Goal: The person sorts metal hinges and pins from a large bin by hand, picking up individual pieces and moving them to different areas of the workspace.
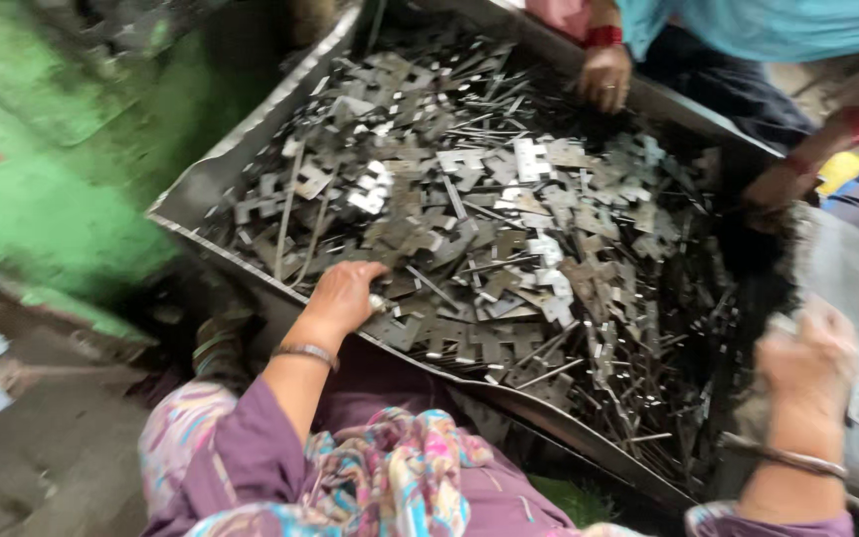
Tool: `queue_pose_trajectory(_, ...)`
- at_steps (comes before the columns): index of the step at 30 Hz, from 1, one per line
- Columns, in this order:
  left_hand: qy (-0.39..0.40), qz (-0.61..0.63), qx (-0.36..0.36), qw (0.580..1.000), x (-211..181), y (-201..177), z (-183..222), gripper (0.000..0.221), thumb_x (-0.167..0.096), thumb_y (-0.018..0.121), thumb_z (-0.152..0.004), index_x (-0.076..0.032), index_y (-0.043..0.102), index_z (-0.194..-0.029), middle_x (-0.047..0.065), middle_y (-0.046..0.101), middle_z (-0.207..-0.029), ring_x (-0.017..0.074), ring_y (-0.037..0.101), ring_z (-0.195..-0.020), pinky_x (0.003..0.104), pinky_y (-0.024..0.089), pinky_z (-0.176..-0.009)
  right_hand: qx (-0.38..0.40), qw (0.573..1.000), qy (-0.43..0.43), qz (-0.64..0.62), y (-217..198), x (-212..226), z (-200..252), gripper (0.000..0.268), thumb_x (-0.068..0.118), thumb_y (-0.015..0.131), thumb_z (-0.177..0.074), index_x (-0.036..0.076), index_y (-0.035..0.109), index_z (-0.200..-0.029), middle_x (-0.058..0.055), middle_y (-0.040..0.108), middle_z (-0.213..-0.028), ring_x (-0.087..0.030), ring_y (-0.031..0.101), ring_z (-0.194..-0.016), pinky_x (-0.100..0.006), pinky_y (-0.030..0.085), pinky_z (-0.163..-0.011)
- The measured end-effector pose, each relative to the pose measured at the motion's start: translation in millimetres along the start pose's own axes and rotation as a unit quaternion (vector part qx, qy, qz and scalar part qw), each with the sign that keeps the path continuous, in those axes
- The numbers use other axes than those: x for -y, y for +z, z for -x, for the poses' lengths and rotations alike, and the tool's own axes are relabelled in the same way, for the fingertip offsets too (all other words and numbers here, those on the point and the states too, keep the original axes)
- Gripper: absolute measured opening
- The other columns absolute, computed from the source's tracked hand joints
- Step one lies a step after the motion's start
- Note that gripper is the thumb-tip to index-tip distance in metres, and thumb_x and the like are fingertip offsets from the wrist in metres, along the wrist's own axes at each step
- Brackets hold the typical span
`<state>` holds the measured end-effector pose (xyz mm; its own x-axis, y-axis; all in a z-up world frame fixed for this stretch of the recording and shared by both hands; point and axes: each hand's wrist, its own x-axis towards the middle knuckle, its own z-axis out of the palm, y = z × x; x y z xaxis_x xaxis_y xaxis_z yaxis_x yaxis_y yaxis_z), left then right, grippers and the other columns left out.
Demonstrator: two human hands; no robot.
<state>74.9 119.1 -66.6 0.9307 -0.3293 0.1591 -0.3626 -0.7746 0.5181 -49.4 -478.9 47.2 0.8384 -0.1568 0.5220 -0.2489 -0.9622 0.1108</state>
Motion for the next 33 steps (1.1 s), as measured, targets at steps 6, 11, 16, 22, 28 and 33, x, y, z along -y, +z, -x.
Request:
queue_pose_trajectory(6,0.011,0.037,0.034,0.999,4.5,-11.4,-6.0,0.037,0.005,0.069,-0.07,-0.013,0.072,-0.102,0.013,0.076,-0.101,0.0339,0.071,-0.101,0.043,0.057,-0.088,0.136,0.896,-0.322,-0.274,-19.9,313.4,-53.4,0.058,0.008,0.074,-0.074,0.009,0.063,-0.131,-0.018,0.062,-0.129,-0.036,0.06,-0.12,-0.049,0.053,-0.104)
queue_pose_trajectory(11,0.036,-0.091,0.041,0.994,-6.1,-1.6,3.7,0.025,-0.002,0.073,-0.07,-0.008,0.066,-0.093,0.012,0.074,-0.094,0.0326,0.071,-0.093,0.044,0.059,-0.079,0.088,0.841,-0.506,-0.17,14.4,429.2,-73.2,0.082,0.008,0.07,-0.051,0.014,0.063,-0.132,-0.021,0.06,-0.137,-0.043,0.056,-0.129,-0.061,0.045,-0.101)
queue_pose_trajectory(16,0.098,-0.15,-0.045,0.983,3.0,12.7,10.2,0.005,-0.005,0.063,-0.086,-0.01,0.065,-0.088,0.007,0.073,-0.088,0.0265,0.073,-0.085,0.04,0.061,-0.071,0.351,0.827,-0.422,-0.126,45.2,428.2,-76.2,0.055,-0.007,0.058,-0.083,0.021,0.069,-0.129,-0.008,0.064,-0.135,-0.03,0.07,-0.108,-0.039,0.06,-0.087)
queue_pose_trajectory(22,0.137,-0.186,-0.088,0.969,-9.8,0.2,10.8,0.007,-0.009,0.06,-0.089,-0.012,0.065,-0.091,0.005,0.07,-0.085,0.0243,0.071,-0.082,0.036,0.061,-0.07,0.111,0.864,-0.203,-0.446,37.4,356.4,-90.0,0.026,-0.011,0.062,-0.089,0.005,0.071,-0.107,-0.013,0.07,-0.103,-0.026,0.07,-0.083,-0.031,0.06,-0.068)
queue_pose_trajectory(28,0.127,-0.149,-0.144,0.97,-37.8,-29.8,23.8,0.027,-0.011,0.066,-0.063,-0.017,0.071,-0.089,0.008,0.072,-0.098,0.029,0.071,-0.094,0.043,0.059,-0.071,0.257,0.387,0.235,-0.854,-23.7,277.8,-68.7,0.016,-0.001,0.072,-0.093,0.002,0.066,-0.107,-0.012,0.069,-0.092,-0.011,0.067,-0.07,-0.014,0.052,-0.054)
queue_pose_trajectory(33,-0.019,-0.097,0.07,0.993,-50.2,-13.6,25.6,0.021,-0.007,0.068,-0.084,-0.016,0.077,-0.101,0.008,0.071,-0.104,0.0322,0.07,-0.099,0.047,0.058,-0.085,0.37,0.601,0.183,-0.684,-18.4,327.1,-15.4,0.046,-0.007,0.062,-0.088,-0.001,0.052,-0.133,-0.016,0.068,-0.115,-0.025,0.072,-0.091,-0.033,0.063,-0.072)
